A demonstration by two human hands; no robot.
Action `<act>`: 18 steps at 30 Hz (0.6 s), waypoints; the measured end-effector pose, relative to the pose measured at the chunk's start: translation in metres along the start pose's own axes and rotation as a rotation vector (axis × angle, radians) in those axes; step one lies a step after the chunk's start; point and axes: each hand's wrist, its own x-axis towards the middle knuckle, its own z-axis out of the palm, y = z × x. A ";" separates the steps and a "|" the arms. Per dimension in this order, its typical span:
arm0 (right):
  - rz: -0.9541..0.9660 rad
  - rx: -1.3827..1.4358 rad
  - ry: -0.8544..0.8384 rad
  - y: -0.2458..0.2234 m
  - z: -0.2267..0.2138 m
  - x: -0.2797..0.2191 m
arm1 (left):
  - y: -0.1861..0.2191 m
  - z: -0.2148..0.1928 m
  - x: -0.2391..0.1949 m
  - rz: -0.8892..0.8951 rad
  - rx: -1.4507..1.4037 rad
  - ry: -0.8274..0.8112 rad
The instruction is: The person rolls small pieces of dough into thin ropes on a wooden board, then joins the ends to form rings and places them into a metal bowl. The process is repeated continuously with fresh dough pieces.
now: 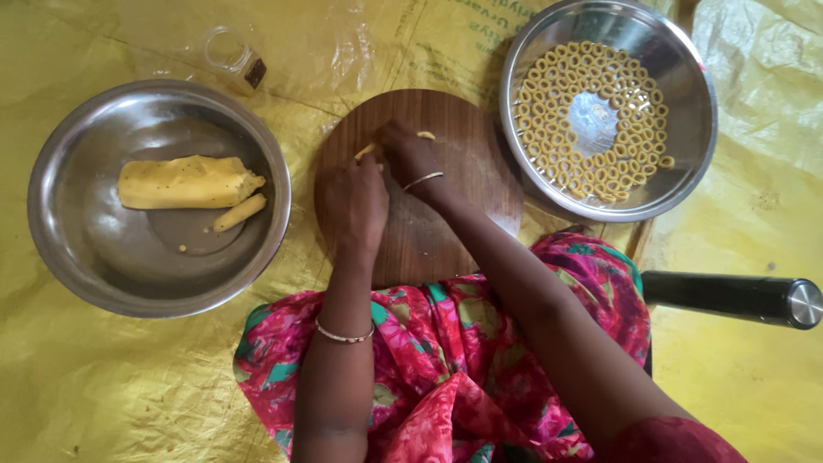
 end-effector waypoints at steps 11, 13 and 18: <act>0.192 -0.051 0.277 0.021 -0.071 -0.106 | 0.001 0.018 -0.005 0.080 -0.061 0.084; 0.092 -0.120 0.294 0.025 -0.062 -0.110 | 0.005 0.020 -0.004 0.072 -0.060 0.067; 0.099 -0.352 -0.057 0.024 -0.013 -0.113 | 0.011 0.014 -0.003 0.090 0.002 0.101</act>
